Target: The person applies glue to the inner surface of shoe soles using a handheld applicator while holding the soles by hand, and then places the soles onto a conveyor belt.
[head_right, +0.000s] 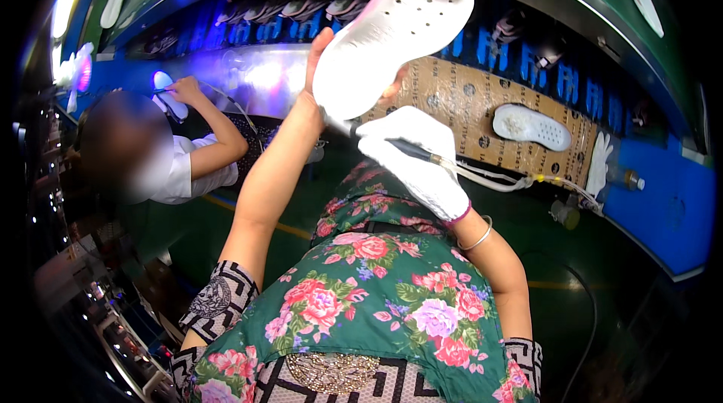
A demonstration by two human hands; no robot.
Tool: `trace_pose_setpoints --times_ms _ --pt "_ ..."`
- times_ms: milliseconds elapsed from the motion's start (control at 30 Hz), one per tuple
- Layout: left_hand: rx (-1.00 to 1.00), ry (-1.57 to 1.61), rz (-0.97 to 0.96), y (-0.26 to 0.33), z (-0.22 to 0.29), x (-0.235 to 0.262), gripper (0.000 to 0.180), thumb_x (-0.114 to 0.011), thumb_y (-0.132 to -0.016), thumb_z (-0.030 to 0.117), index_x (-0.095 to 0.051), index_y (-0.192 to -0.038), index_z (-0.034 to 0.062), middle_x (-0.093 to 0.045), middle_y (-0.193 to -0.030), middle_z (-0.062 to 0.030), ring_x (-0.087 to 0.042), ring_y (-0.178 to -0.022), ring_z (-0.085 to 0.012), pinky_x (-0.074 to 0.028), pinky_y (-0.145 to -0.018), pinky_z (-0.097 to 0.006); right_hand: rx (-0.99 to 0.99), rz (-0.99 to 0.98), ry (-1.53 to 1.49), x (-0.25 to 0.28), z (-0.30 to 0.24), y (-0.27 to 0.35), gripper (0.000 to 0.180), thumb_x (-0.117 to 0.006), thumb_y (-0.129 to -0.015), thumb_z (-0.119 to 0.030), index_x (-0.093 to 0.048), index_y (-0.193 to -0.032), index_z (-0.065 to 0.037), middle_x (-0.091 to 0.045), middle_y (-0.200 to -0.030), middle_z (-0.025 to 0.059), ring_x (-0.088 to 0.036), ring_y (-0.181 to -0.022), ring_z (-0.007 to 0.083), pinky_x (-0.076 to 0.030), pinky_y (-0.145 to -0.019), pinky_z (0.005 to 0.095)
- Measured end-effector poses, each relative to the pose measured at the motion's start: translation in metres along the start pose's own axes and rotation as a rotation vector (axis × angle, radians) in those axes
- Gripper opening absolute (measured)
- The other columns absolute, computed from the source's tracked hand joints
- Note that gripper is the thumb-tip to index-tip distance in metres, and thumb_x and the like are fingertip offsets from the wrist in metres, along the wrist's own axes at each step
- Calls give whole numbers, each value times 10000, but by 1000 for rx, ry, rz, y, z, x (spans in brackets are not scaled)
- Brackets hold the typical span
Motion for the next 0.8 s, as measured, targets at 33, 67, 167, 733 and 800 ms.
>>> trace_pose_setpoints --times_ms 33,67,167,733,800 --pt "-33 6 56 0 -1 -2 839 -533 -848 619 -410 -1431 29 -555 -1248 -308 -615 -972 -449 -528 -785 -496 14 -27 -65 -1 7 1 135 -751 -801 -37 -732 -934 -20 -700 -895 66 -651 -814 126 -514 -731 256" --pt "-55 -37 1 1 -2 -5 821 -501 -869 620 -410 -1430 28 -569 -1218 -295 -620 -955 -424 -524 -781 -489 31 -63 -121 -4 6 0 129 -747 -805 -35 -732 -932 -22 -698 -890 62 -647 -815 119 -512 -728 253" --pt "-114 -54 10 11 -2 -1 891 -399 -886 708 -358 -1453 22 -521 -1276 -276 -592 -1014 -394 -501 -835 -509 -109 113 -240 25 16 -4 155 -737 -806 -14 -730 -960 -7 -702 -910 57 -638 -822 103 -512 -723 243" --pt "-264 -250 -32 57 28 -44 980 -648 -809 600 -241 -1498 34 -454 -1358 -298 -588 -1093 -450 -518 -904 -581 92 284 -582 81 0 -3 63 -698 -761 30 -681 -822 39 -655 -855 144 -580 -604 137 -458 -557 229" --pt "-190 -345 -202 56 40 -71 1072 -741 -727 585 -250 -1475 -6 -467 -1288 -321 -610 -998 -448 -595 -760 -519 131 352 -658 98 7 5 71 -685 -764 24 -669 -829 47 -641 -831 132 -572 -591 140 -455 -548 234"
Point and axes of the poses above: each hand's wrist, its own y-axis away from the middle knuckle, its own x-axis out of the back of the hand, z = x × y, the point moved 10 cm from there along -y, towards the middle knuckle
